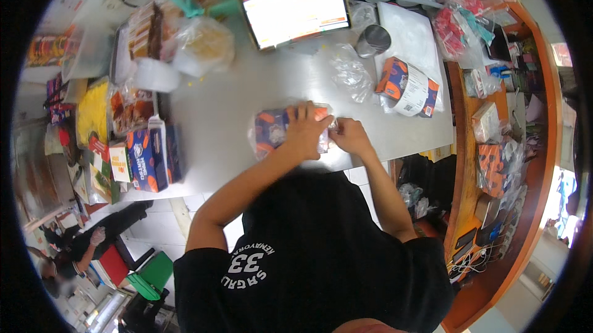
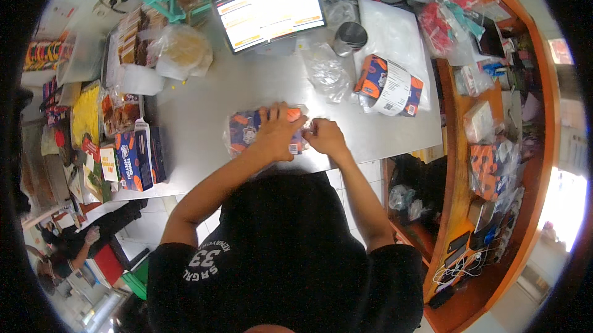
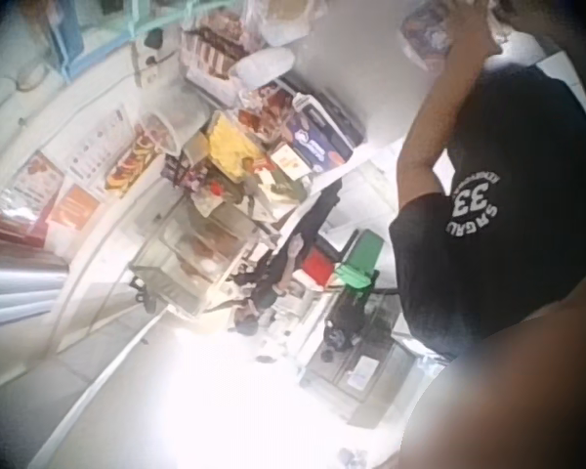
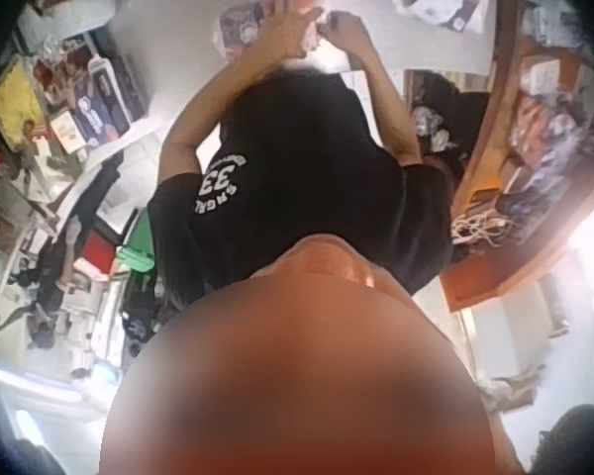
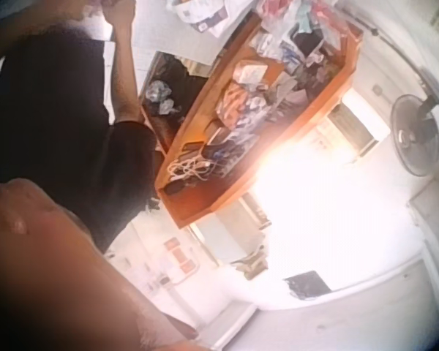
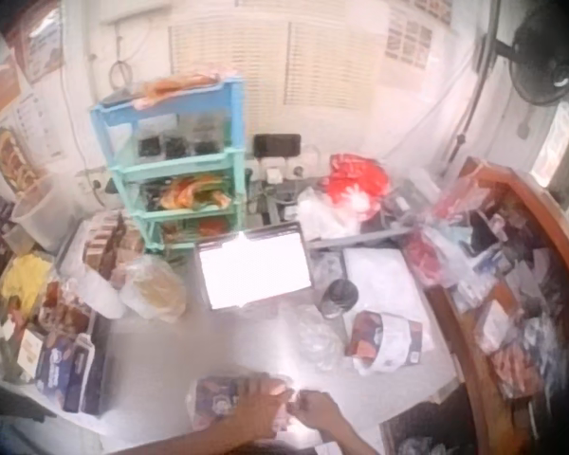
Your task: The person packs multiple snack boxes and small items into plastic bags at a retail counter. They open bags, insert items, fold and seal the bags, and place them on the counter. A coworker is visible nearby handling other items.
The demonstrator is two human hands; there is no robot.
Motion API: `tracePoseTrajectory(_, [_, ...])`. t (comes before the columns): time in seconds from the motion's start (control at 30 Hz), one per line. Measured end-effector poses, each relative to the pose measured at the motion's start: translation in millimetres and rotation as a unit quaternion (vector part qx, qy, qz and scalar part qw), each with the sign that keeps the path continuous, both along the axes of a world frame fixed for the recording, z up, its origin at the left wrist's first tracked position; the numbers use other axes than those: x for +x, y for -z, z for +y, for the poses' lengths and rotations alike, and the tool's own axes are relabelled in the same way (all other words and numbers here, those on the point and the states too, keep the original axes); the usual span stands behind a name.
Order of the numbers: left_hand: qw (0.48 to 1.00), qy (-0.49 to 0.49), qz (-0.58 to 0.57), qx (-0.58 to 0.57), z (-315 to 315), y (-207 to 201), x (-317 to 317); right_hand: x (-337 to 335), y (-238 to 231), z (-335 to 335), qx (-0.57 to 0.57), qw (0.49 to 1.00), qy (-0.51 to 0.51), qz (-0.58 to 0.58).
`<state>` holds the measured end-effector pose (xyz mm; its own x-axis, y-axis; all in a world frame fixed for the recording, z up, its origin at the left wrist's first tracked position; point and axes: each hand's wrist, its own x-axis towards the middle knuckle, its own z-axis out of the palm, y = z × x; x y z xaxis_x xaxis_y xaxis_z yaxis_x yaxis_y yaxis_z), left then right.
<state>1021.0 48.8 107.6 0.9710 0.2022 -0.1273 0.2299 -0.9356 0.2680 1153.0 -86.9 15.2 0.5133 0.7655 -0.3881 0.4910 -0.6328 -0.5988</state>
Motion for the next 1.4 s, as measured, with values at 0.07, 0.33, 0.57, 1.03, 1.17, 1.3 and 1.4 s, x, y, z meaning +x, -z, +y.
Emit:
tracePoseTrajectory(0.07, [0.996,0.014,0.082,-0.044,5.9,16.7,-2.0,-0.2,-0.6,0.3,0.089,0.994,0.059,-0.018])
tracePoseTrajectory(0.33, [0.996,-0.005,0.094,0.001,-2.2,11.5,8.9,25.2,-103.6,-66.2,-0.069,0.972,-0.177,0.135])
tracePoseTrajectory(0.57, [0.997,-0.02,0.027,-0.067,-21.2,1.8,37.6,94.9,-162.3,-56.5,0.233,0.955,-0.075,0.167])
tracePoseTrajectory(1.03, [0.988,-0.034,-0.153,0.013,25.4,-119.7,-81.1,213.2,-86.9,-59.8,-0.072,0.944,-0.153,-0.284])
tracePoseTrajectory(1.17, [0.866,-0.325,-0.379,-0.031,2.4,-80.2,-94.9,210.0,-90.3,-57.0,-0.115,0.942,-0.152,-0.278])
tracePoseTrajectory(1.3, [0.73,-0.5,-0.298,-0.357,-16.5,-40.1,-114.1,200.9,-117.0,-47.4,-0.105,0.965,-0.12,-0.207])
tracePoseTrajectory(1.4, [0.628,-0.415,-0.408,-0.516,-32.2,-34.0,-115.8,182.5,-172.6,-32.8,-0.022,0.978,-0.167,-0.121])
